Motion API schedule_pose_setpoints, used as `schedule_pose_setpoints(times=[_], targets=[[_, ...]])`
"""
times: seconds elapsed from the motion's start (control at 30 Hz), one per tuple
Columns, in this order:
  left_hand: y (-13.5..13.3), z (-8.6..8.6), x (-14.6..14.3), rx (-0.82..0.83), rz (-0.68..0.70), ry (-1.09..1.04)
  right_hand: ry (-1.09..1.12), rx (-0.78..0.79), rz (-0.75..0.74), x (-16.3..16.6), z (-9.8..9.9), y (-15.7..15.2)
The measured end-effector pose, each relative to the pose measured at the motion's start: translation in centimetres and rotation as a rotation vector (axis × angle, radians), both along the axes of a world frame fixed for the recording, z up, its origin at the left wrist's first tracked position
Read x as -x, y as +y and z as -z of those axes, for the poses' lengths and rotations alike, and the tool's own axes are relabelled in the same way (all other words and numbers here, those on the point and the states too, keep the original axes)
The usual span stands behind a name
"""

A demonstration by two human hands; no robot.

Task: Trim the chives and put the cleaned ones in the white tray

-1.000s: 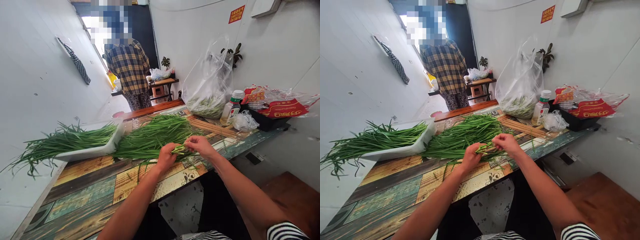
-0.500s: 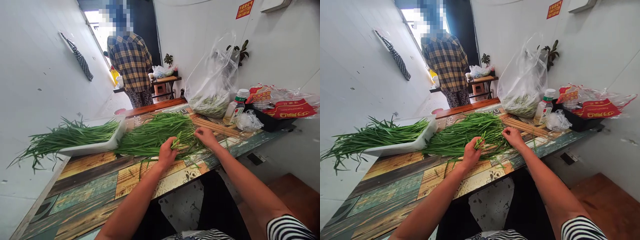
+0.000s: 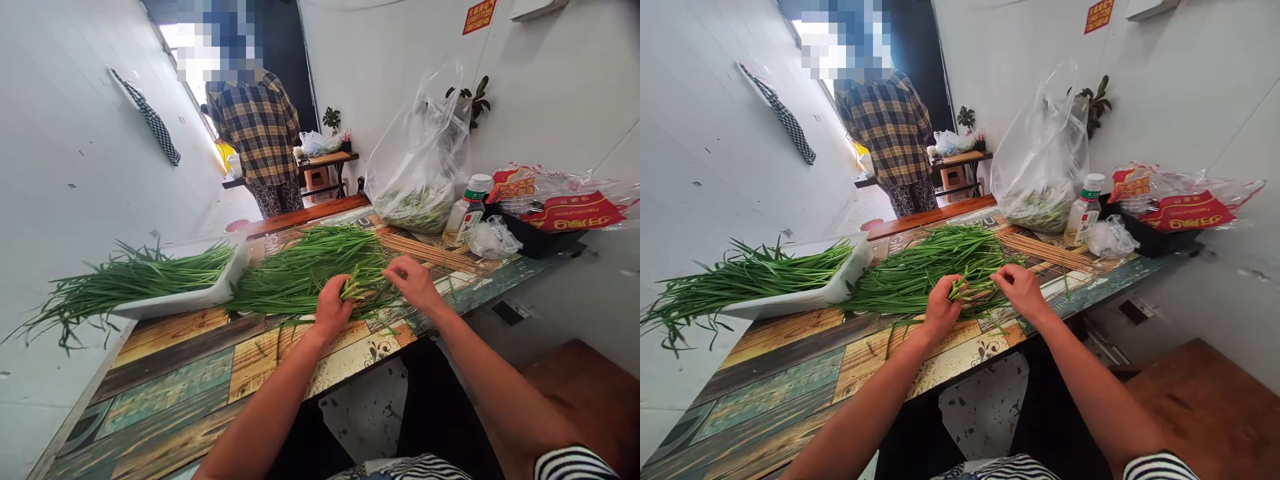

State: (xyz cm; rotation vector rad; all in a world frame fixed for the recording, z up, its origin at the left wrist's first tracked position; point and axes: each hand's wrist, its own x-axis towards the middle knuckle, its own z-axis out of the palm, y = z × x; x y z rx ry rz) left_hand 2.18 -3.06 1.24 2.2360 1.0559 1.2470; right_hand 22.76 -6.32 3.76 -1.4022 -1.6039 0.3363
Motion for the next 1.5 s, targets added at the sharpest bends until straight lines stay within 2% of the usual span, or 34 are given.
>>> schedule_pose_setpoints(times=[0.17, 0.33, 0.57, 0.7, 0.8, 0.93, 1.03, 1.13, 1.33, 1.5], targets=[[0.0, 0.2, -0.1, -0.009, 0.162, 0.145, 0.296, 0.195, 0.024, 2.8, 0.5, -3.1], [-0.4, -0.4, -0.2, -0.013, 0.223, 0.251, 0.593, 0.302, -0.015, 3.3, 1.7, -2.3], [-0.1, -0.3, 0.0, -0.133, 0.308, 0.316, 0.610, 0.502, -0.185, 1.0, 3.4, -1.5], [0.4, -0.5, 0.4, -0.160, 0.246, 0.239, 0.582, 0.635, -0.289, -1.3, 2.6, -1.9], [0.7, -0.6, 0.6, -0.102, 0.182, 0.117, 0.575, 0.592, -0.226, -1.9, 0.5, -2.2], [0.7, -0.7, 0.6, -0.013, 0.184, 0.098, 0.494, 0.410, -0.203, 0.0, -1.6, -2.1], [0.6, -0.6, 0.7, 0.013, 0.197, 0.126, 0.427, 0.339, -0.256, 1.8, -1.1, -1.6], [0.6, -0.7, 0.7, 0.032, 0.209, 0.153, 0.420, 0.352, -0.283, 2.5, 0.1, -0.9], [0.8, -0.6, 0.7, 0.017, 0.226, 0.176, 0.458, 0.405, -0.276, 1.2, 1.7, -0.4], [0.9, -0.6, 0.6, 0.043, 0.188, 0.196, 0.615, 0.380, -0.151, -0.5, 1.4, -0.5]])
